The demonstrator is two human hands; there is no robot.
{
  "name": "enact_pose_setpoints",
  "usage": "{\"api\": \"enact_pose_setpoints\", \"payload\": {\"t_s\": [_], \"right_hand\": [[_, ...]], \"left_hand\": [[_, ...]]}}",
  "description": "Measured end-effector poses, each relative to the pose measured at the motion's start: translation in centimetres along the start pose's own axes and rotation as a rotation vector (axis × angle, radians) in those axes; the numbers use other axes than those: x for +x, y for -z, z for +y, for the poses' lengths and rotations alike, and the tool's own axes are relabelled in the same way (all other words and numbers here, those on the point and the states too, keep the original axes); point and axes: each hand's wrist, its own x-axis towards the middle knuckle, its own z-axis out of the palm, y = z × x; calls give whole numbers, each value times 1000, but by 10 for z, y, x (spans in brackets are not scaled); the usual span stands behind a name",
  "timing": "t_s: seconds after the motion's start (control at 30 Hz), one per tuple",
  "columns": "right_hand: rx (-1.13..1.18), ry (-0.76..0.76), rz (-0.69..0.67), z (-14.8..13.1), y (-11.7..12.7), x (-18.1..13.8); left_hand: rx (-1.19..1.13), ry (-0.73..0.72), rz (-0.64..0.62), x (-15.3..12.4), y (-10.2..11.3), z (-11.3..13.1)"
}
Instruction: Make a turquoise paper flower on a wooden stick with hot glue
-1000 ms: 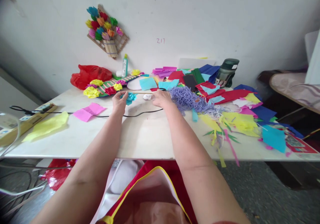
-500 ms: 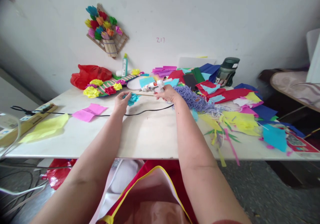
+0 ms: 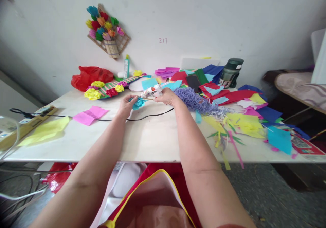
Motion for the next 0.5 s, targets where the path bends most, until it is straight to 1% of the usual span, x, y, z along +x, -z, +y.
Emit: {"api": "enact_pose_setpoints", "payload": {"t_s": [0.23,0.5], "right_hand": [[-123,126,52,12,-5,11],[-216,149,49,12,-9,11]], "left_hand": [[9,8,-14,1,0,-1],[5,21,-37,-2,-1,2]]}}
